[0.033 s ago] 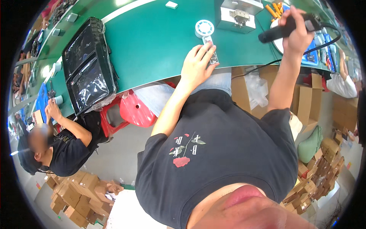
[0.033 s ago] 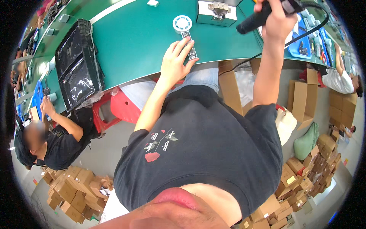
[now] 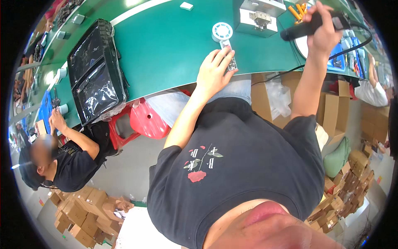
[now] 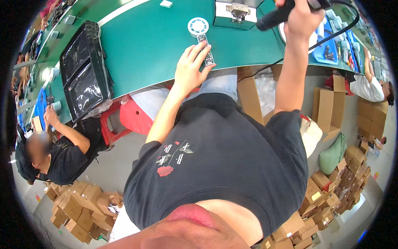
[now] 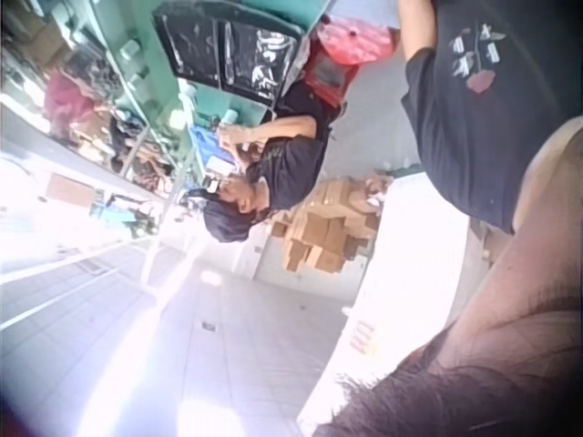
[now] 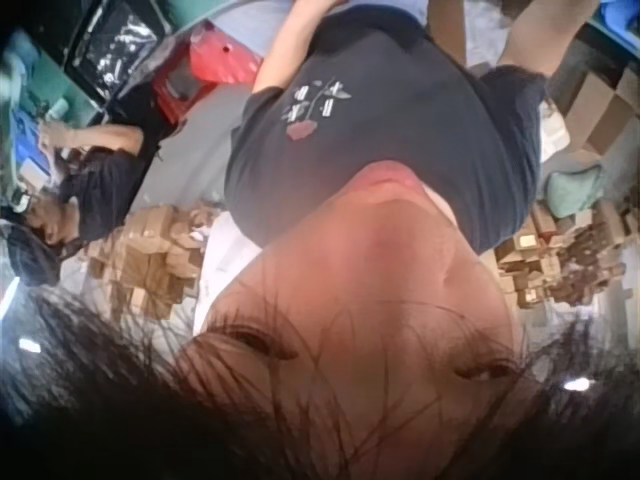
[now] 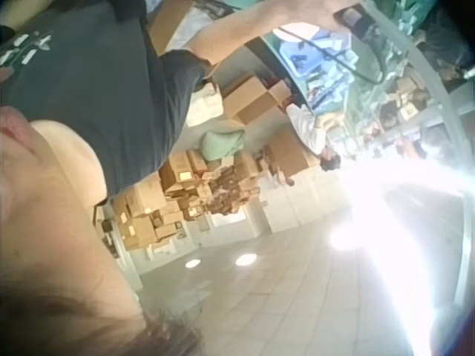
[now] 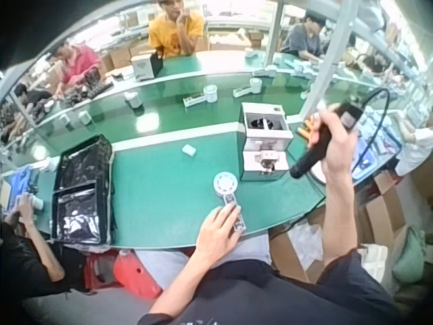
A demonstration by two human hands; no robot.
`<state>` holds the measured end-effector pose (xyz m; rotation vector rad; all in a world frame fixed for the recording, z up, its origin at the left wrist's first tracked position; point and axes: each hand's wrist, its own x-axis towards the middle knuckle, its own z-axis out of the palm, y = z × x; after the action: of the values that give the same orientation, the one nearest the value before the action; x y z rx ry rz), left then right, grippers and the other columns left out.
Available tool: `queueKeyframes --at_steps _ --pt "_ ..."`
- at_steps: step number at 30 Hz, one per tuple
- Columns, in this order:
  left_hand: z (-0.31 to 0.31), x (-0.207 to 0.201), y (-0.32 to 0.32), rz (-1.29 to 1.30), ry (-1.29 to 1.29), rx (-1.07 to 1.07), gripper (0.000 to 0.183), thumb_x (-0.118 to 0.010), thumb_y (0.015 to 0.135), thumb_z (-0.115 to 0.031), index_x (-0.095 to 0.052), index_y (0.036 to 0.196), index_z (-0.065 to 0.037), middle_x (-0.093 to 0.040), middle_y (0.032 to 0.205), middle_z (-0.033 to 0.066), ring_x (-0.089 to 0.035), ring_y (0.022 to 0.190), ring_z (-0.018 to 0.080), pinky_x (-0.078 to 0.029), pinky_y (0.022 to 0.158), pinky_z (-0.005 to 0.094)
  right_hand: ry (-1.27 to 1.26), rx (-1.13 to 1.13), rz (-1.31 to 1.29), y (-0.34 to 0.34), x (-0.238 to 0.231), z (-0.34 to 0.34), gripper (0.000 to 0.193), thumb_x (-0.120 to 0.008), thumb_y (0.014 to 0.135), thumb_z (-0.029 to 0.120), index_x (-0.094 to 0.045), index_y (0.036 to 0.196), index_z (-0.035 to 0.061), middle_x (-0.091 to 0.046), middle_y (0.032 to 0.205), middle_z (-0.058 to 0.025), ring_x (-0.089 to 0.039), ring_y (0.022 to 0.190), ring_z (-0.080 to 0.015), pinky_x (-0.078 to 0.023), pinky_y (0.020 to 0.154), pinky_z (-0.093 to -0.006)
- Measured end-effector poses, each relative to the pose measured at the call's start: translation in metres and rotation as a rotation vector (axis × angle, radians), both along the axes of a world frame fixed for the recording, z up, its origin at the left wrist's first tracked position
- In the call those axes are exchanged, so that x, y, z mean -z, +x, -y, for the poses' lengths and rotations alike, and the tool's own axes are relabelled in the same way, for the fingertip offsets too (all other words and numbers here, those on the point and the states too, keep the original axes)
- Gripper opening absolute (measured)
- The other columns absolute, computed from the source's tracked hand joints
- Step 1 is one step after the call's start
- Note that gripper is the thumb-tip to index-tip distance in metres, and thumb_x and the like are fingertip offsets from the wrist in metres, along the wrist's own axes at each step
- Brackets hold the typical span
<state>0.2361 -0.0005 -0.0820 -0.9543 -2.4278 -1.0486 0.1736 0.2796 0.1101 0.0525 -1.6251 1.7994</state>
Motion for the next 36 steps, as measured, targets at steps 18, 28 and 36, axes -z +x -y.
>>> queueKeyframes --at_steps 18,28,36 --pt "0.002 -0.003 0.001 0.042 0.023 -0.031 0.061 -0.085 0.079 -0.026 -0.065 0.133 -0.006 -0.061 0.144 0.0087 -0.063 0.116 0.0331 -0.051 0.105 0.0447 -0.015 -0.073 0.035 -0.023 0.002 0.083 0.011 -0.068 0.092 0.004 -0.058 0.09 0.0049 -0.062 0.069 -0.0082 -0.058 0.052 -0.0158 -0.048 0.05 -0.0271" --pt "0.003 -0.003 -0.002 0.037 0.084 -0.017 0.056 -0.085 0.077 -0.025 -0.067 0.127 -0.006 -0.064 0.139 0.0079 -0.064 0.108 0.0316 -0.052 0.103 0.0447 -0.007 -0.183 0.019 -0.018 0.011 0.126 0.01 -0.067 0.092 0.001 -0.058 0.092 0.0037 -0.064 0.073 -0.011 -0.06 0.053 -0.0165 -0.05 0.052 -0.0263" --pt "0.002 -0.003 -0.003 0.034 0.103 -0.018 0.053 -0.084 0.077 -0.024 -0.067 0.124 -0.005 -0.065 0.137 0.0085 -0.064 0.104 0.0303 -0.051 0.101 0.0468 -0.012 -0.197 0.037 -0.019 0.015 0.139 0.008 -0.067 0.092 0.0 -0.059 0.092 0.0026 -0.064 0.072 -0.0101 -0.06 0.054 -0.0157 -0.051 0.052 -0.0269"
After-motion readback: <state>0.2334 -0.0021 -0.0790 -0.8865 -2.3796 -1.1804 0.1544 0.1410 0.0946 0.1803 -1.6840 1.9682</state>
